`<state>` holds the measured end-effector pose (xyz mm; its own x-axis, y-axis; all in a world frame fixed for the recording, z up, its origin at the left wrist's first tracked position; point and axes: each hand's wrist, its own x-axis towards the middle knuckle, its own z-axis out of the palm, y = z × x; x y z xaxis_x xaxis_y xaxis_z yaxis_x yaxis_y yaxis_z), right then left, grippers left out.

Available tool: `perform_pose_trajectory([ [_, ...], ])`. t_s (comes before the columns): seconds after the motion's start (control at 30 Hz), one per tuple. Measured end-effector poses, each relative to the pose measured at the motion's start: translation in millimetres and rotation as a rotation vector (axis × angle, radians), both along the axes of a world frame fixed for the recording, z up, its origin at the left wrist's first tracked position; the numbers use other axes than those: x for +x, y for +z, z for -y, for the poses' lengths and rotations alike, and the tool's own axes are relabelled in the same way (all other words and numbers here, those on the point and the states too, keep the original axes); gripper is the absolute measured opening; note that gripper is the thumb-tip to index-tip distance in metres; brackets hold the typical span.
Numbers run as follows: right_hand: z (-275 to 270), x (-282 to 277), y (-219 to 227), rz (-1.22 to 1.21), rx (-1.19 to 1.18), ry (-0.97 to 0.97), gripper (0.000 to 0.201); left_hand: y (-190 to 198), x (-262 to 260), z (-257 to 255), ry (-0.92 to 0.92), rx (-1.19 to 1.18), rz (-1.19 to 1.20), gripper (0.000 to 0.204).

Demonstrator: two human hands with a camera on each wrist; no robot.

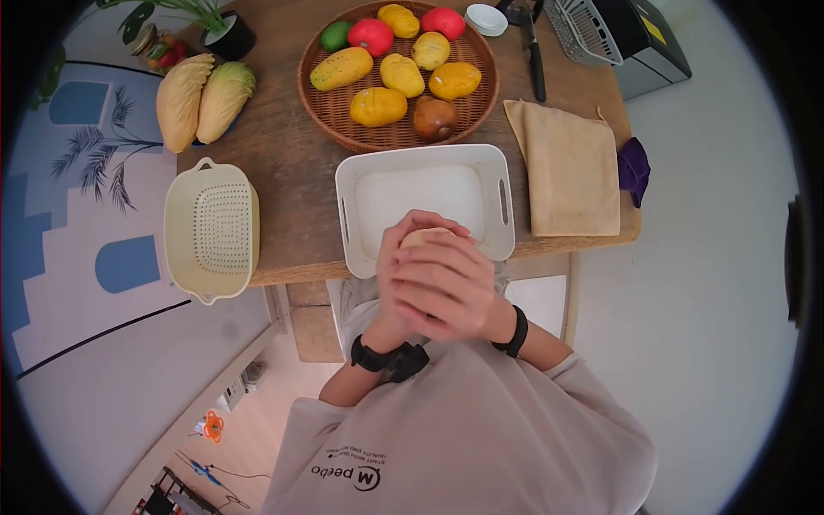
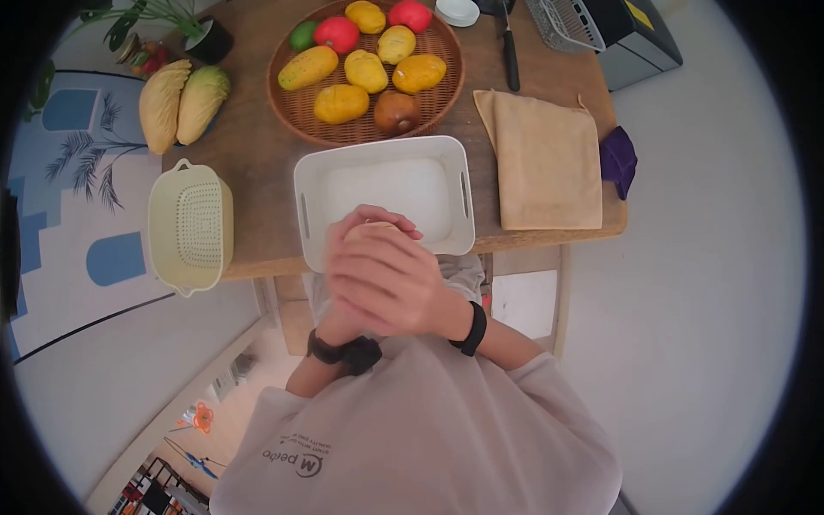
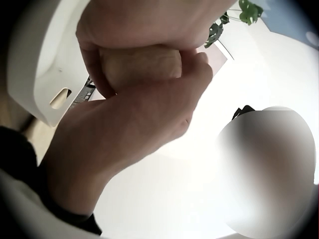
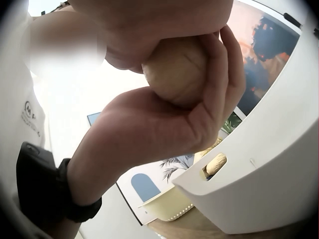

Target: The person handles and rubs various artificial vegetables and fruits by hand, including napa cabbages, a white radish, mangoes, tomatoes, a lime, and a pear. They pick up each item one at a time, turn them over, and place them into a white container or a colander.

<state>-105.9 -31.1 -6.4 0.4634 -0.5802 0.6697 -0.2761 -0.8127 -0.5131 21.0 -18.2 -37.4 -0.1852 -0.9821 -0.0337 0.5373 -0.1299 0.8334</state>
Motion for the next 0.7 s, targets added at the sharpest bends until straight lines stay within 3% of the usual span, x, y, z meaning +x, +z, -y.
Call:
perform_pose_trajectory([
  [0.1,7.5,-6.0,-18.9,0.024,-0.037,0.019,0.024,-12.2,5.6,1.0,-0.026,0.353,-0.495,0.033],
  [0.2,19.7,-2.0,-1.0,0.098,0.205,-0.223,0.028,5.5,-4.6,-1.3,0.188,0.623,-0.520,0.033],
  [0.23,18.5,-5.0,-4.7,0.056,0.197,-0.135,0.038,4.3,-6.1,-6.2,0.167,0.427,-0.383,0.033],
  [0.33,5.6,-5.6,-15.5,-0.128,-0.094,0.033,0.041,-1.8,2.0,-3.3,0.076,-0.093,0.009,0.033],
  [0.4,17.2,-10.3,-16.1,-0.058,-0.028,-0.035,0.035,-2.0,5.8,-1.1,0.020,0.153,-0.222,0.040],
  [0.47,22.5,-10.5,-9.2,0.033,0.097,-0.100,0.031,21.4,-2.5,-2.3,0.131,0.614,-0.415,0.044],
  [0.5,24.9,-9.2,-3.2,0.090,0.185,-0.134,0.028,27.2,-3.4,1.4,0.102,0.651,-0.386,0.050],
  [0.53,25.8,-8.0,-0.8,0.150,0.272,-0.169,0.026,21.1,-3.9,-0.8,0.065,0.523,-0.373,0.050],
  [0.6,12.7,-5.1,-8.8,0.004,0.019,-0.074,0.024,4.3,-4.9,-5.2,-0.016,0.273,-0.346,0.050],
  [0.63,7.9,-4.2,-10.2,-0.071,-0.106,-0.030,0.023,3.1,-1.4,-2.8,-0.046,0.319,-0.366,0.049],
  [0.7,12.4,-8.2,-10.8,-0.030,-0.075,-0.032,0.028,0.3,8.5,5.7,-0.106,0.410,-0.408,0.048],
])
